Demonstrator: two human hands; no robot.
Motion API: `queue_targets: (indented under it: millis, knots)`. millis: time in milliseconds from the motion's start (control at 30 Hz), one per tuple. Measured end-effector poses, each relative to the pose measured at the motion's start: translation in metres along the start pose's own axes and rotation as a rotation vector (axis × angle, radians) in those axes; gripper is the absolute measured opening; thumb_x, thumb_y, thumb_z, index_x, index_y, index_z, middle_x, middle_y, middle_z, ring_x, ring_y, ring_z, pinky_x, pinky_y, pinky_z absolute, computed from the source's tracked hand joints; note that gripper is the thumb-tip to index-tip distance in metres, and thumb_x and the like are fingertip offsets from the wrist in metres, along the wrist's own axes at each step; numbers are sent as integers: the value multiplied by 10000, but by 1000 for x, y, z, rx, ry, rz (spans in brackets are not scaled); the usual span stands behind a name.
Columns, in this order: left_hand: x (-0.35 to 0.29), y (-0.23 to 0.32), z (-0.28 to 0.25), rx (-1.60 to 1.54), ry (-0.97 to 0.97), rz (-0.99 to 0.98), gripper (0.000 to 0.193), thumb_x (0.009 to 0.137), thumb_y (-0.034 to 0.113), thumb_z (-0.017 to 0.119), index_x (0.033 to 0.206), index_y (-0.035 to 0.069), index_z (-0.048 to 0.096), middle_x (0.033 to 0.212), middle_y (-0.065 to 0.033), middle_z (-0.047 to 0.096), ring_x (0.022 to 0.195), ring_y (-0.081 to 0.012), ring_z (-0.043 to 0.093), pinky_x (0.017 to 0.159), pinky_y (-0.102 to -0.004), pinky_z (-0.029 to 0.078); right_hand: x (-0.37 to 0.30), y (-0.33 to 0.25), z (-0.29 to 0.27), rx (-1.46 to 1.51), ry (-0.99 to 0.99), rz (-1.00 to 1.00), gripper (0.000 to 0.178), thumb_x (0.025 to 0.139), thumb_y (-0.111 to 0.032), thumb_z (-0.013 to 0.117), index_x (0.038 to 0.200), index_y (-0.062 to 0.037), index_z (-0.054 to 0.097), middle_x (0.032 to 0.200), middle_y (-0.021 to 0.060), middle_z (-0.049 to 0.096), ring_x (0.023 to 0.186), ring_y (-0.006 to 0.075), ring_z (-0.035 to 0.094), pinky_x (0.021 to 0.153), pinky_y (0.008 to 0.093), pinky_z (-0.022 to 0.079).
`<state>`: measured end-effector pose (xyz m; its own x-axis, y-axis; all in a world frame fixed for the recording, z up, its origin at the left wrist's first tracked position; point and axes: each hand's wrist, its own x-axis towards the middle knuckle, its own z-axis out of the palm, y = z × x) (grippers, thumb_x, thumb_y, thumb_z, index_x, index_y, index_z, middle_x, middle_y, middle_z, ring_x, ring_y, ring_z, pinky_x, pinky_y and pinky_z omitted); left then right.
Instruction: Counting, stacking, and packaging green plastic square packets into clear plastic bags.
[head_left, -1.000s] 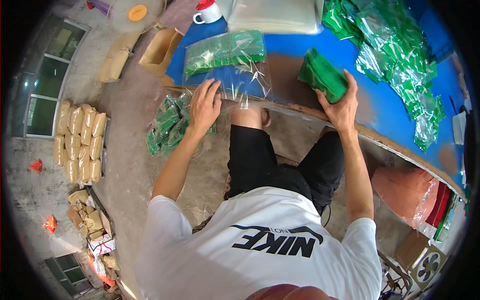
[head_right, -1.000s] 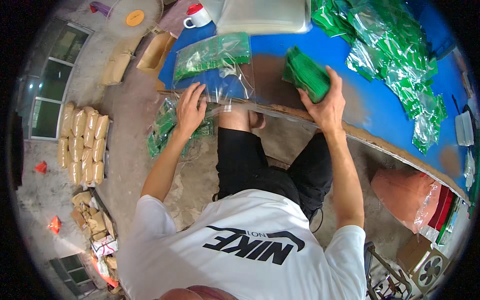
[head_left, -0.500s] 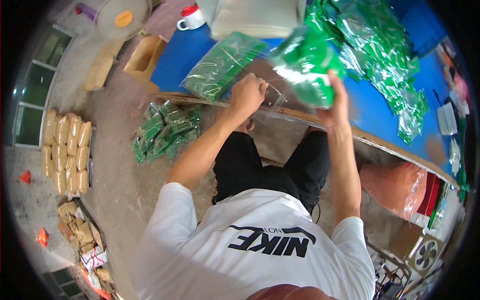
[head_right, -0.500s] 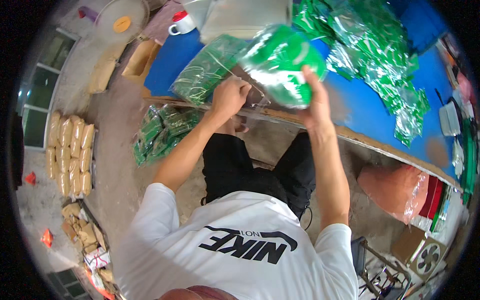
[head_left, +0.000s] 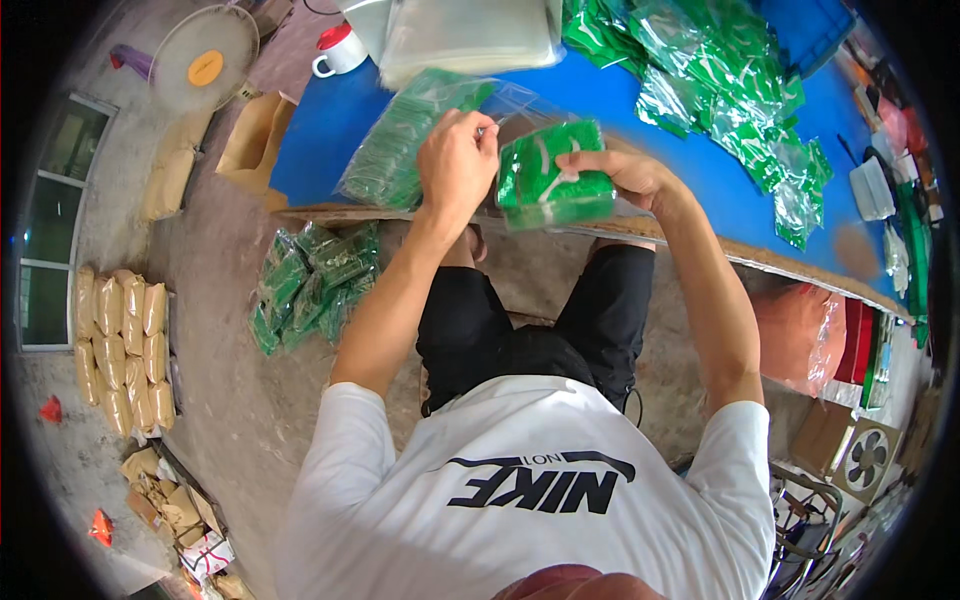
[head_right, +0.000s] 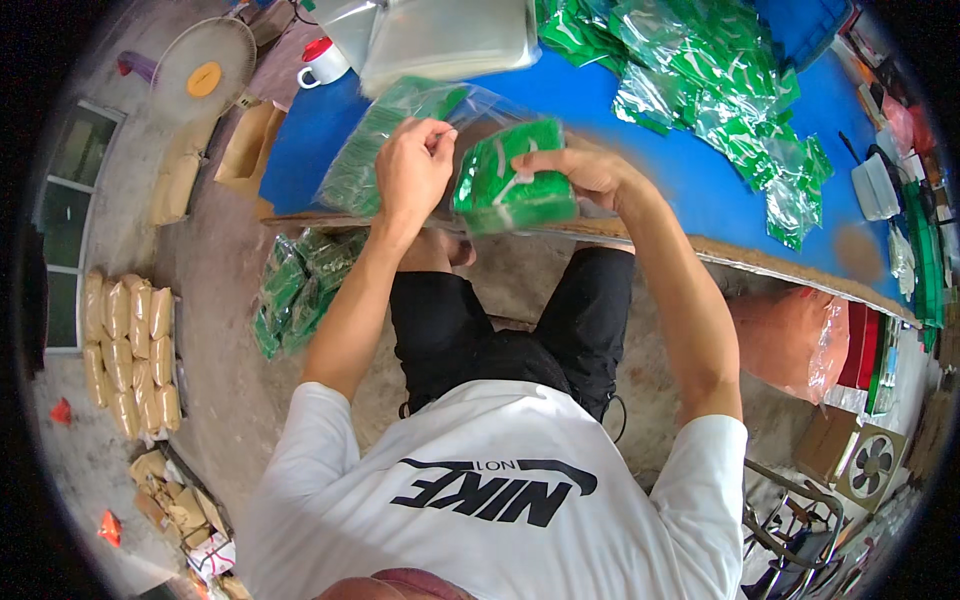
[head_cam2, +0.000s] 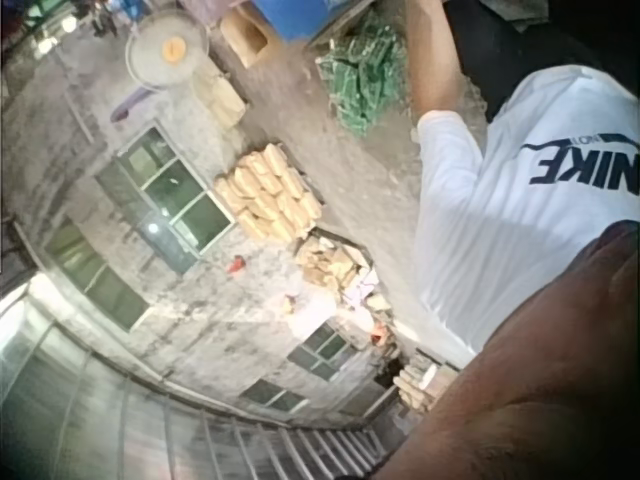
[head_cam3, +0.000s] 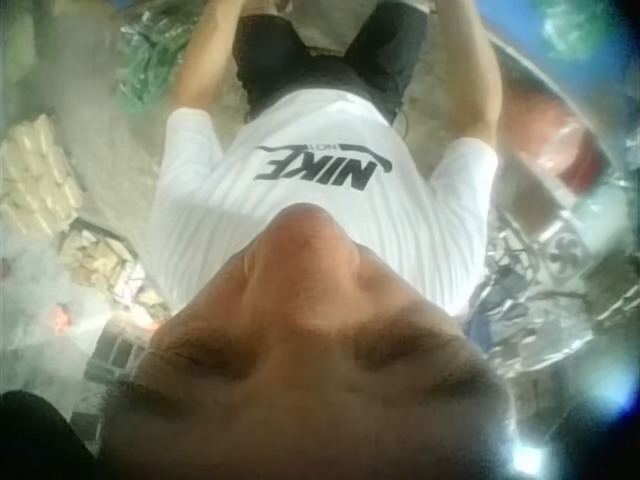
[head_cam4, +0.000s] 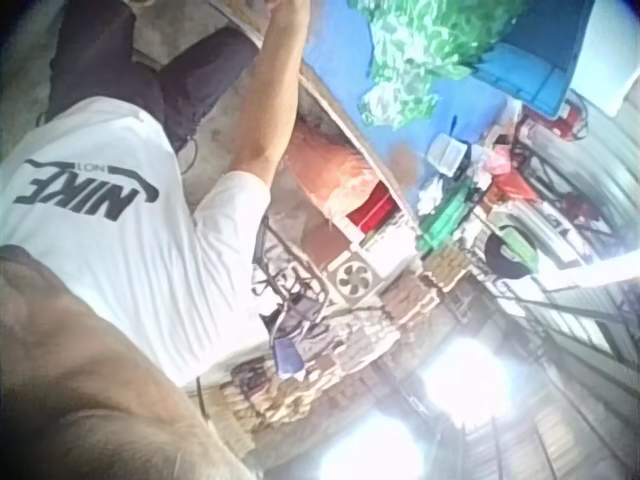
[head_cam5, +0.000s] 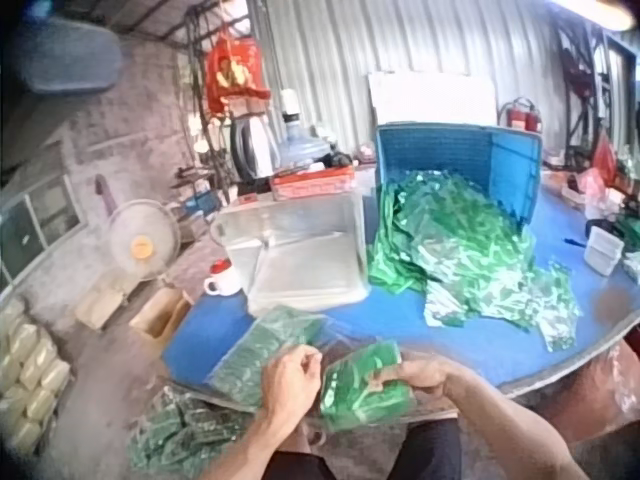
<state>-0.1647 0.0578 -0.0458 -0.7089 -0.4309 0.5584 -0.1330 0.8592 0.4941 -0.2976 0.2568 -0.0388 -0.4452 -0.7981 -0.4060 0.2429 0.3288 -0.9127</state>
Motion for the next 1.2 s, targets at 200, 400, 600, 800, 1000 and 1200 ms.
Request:
queue_targets:
  millis: [200,400,600,800,1000,1200]
  knots:
    - [-7,22,-9,98,-4,99,82,837,151,719,890,89,723,857,-77,629,756,-300,650,666,-418,510,24,16,8,363,269,-163,419,850,-243,753,1213,-80,618,1075,72,679,979,189,666,773,370,571]
    - [-11,29,-5,85,23,109,81,836,130,710,896,78,719,861,-78,618,823,-308,646,696,-432,512,26,18,58,296,327,-110,617,826,-245,777,1334,-71,474,1178,110,621,1015,235,654,775,430,570]
    - [-2,22,-16,137,57,50,81,846,106,682,907,68,720,897,-97,625,846,-309,650,730,-424,527,112,14,85,215,53,-145,405,943,-303,629,1257,-69,524,1161,100,614,1039,233,626,856,445,541]
    - [4,70,-17,-179,40,133,316,829,173,744,1124,74,692,1042,-132,628,950,-305,654,833,-376,538,204,23,43,111,-75,-363,393,958,-362,603,1274,-136,545,1157,39,616,1059,198,607,866,365,527]
    - [41,-174,-47,-844,-93,-750,826,944,460,629,1523,-2,263,1483,-210,434,1380,-325,409,1159,-424,295,143,-8,82,37,245,56,1067,731,-531,819,1401,119,302,1360,244,509,1153,344,611,903,469,543]
    - [28,-182,-35,-1067,-341,-662,788,1019,433,503,1571,22,119,1591,-170,285,1469,-258,280,1211,-366,206,151,-17,96,-238,575,106,888,866,-491,717,1418,102,354,1135,205,658,958,286,689,715,418,587]
